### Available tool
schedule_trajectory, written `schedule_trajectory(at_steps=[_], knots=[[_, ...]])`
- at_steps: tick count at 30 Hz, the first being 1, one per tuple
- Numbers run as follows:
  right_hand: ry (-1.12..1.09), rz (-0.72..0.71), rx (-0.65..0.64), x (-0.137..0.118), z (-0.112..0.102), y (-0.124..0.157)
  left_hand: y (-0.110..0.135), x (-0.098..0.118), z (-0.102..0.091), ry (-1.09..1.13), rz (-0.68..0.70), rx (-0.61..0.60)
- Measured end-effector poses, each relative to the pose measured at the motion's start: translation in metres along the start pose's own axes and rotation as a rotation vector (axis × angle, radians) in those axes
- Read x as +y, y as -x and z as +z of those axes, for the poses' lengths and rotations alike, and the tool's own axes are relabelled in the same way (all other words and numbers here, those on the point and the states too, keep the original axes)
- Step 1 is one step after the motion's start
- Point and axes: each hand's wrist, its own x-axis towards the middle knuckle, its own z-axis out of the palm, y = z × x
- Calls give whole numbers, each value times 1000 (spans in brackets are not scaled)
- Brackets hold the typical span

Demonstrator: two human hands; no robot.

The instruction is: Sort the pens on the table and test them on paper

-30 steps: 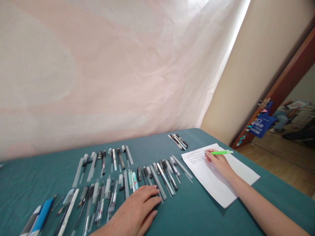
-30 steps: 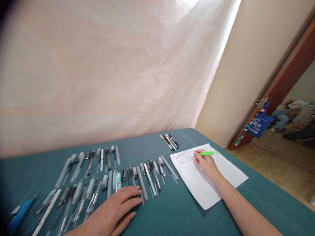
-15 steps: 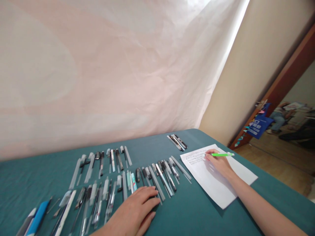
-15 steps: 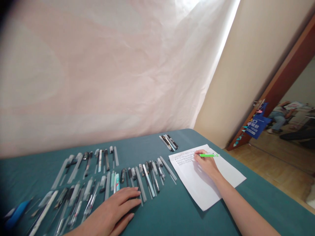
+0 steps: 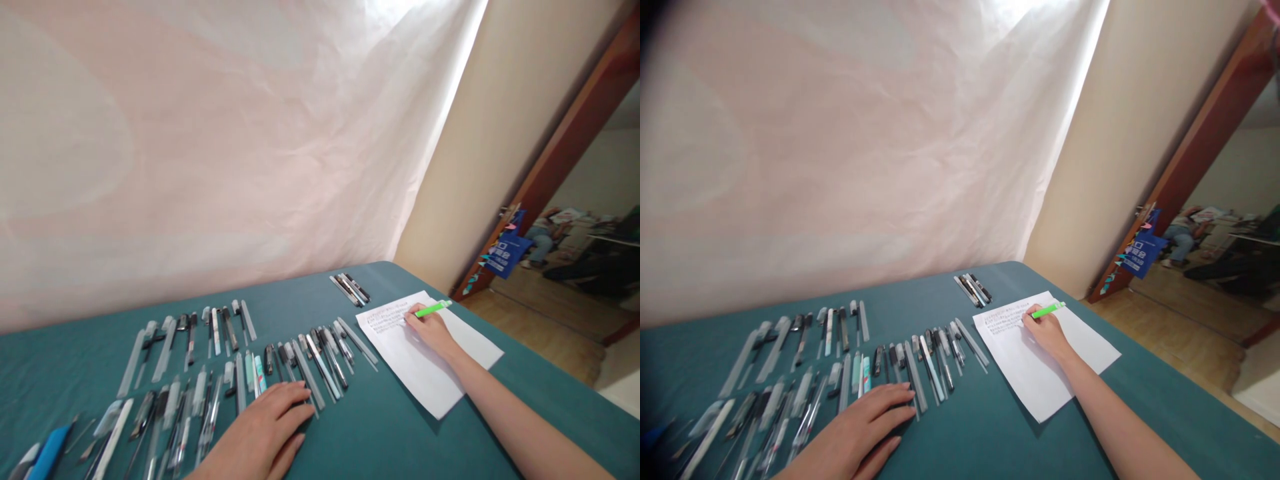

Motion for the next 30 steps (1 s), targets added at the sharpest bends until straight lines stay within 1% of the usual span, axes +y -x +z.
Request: schedule_trajectory(at_steps=[8,16,26,30], knots=[[93,-47,-18,5,1,-4,0,2,-1,-39,2,-21],[110,-64,-29,7,1,-2,1,1,0,-31,2,-42],[129,-70,-34,6,0,-2,0,2,-2,7,14,6],[127,-70,-32,8,2,-3,1,1,0,-34,12,-22]])
